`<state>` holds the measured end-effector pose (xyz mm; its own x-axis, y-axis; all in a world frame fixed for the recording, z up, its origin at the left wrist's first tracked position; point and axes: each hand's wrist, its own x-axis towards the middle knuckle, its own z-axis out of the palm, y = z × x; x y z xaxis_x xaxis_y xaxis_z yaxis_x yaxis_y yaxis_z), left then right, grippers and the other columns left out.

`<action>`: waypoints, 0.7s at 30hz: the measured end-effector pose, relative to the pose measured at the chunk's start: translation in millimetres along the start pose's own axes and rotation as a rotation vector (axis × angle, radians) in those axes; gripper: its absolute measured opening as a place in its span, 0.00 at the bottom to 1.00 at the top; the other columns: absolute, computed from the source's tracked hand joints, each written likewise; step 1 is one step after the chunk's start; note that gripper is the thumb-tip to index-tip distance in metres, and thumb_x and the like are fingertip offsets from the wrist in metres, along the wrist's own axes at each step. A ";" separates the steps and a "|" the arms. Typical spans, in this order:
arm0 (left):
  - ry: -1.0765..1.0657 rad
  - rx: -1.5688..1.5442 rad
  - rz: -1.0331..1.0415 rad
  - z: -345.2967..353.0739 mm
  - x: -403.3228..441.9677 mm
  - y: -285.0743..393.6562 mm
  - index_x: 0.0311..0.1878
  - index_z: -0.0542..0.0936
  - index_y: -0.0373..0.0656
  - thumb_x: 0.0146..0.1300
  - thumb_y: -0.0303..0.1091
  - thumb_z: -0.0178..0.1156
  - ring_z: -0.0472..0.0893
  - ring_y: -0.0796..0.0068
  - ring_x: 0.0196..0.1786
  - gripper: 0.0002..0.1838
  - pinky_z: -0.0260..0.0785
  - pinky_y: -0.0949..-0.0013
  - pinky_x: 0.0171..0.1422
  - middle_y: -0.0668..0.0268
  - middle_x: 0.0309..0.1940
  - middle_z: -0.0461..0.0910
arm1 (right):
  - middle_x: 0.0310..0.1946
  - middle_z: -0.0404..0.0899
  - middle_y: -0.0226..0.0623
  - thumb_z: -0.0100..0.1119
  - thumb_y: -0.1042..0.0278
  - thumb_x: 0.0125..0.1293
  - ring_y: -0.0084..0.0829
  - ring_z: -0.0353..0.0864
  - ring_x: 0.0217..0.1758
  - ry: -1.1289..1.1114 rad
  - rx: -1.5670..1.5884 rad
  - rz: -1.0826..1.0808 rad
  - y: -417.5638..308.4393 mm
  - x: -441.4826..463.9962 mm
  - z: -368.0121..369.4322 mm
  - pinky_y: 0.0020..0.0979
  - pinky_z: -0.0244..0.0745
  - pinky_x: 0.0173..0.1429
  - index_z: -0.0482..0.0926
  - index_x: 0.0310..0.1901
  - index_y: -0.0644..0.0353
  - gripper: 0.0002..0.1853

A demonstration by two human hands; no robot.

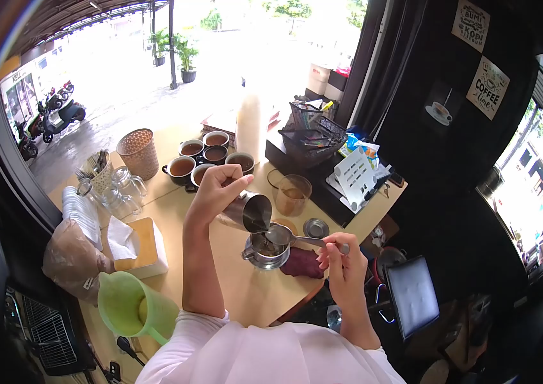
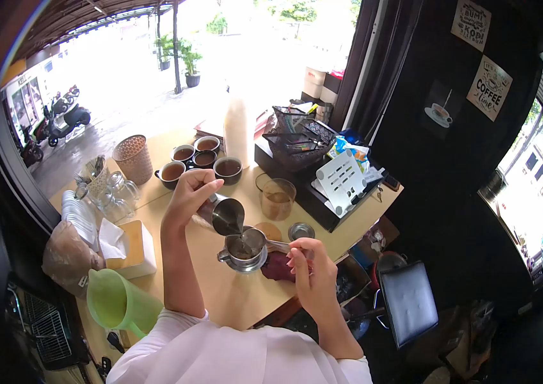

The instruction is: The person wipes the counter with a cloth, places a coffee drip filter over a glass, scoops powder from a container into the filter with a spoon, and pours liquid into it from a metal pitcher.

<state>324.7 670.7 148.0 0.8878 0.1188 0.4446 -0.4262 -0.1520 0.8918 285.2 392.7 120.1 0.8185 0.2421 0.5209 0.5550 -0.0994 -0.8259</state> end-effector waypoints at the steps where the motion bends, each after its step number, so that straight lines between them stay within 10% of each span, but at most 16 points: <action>1: -0.007 0.006 0.012 1.3 -0.2 1.4 0.19 0.63 0.45 0.64 0.28 0.62 0.54 0.93 0.23 0.20 0.46 0.79 0.24 0.82 0.18 0.57 | 0.31 0.79 0.37 0.51 0.75 0.72 0.20 0.79 0.30 -0.018 -0.031 -0.001 -1.6 -0.9 -0.8 0.21 0.75 0.33 0.74 0.46 0.65 0.06; 9: -0.063 0.044 0.030 3.9 -0.2 -0.6 0.19 0.65 0.44 0.61 0.28 0.64 0.54 0.94 0.23 0.19 0.43 0.80 0.24 0.83 0.18 0.57 | 0.36 0.81 0.40 0.61 0.77 0.61 0.41 0.81 0.40 -0.177 -0.335 -0.331 -17.5 6.4 5.2 0.35 0.77 0.44 0.80 0.46 0.61 0.11; 21: -0.040 0.082 0.080 5.3 -0.1 -2.8 0.20 0.65 0.43 0.60 0.26 0.65 0.54 0.94 0.23 0.19 0.44 0.80 0.24 0.83 0.18 0.58 | 0.37 0.81 0.38 0.62 0.77 0.58 0.38 0.81 0.38 -0.187 -0.339 -0.344 -14.4 6.9 4.2 0.34 0.77 0.41 0.81 0.45 0.59 0.12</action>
<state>326.7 666.0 145.0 0.8585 0.0639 0.5088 -0.4818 -0.2396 0.8429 282.2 399.9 134.7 0.5570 0.4810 0.6770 0.8296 -0.2830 -0.4814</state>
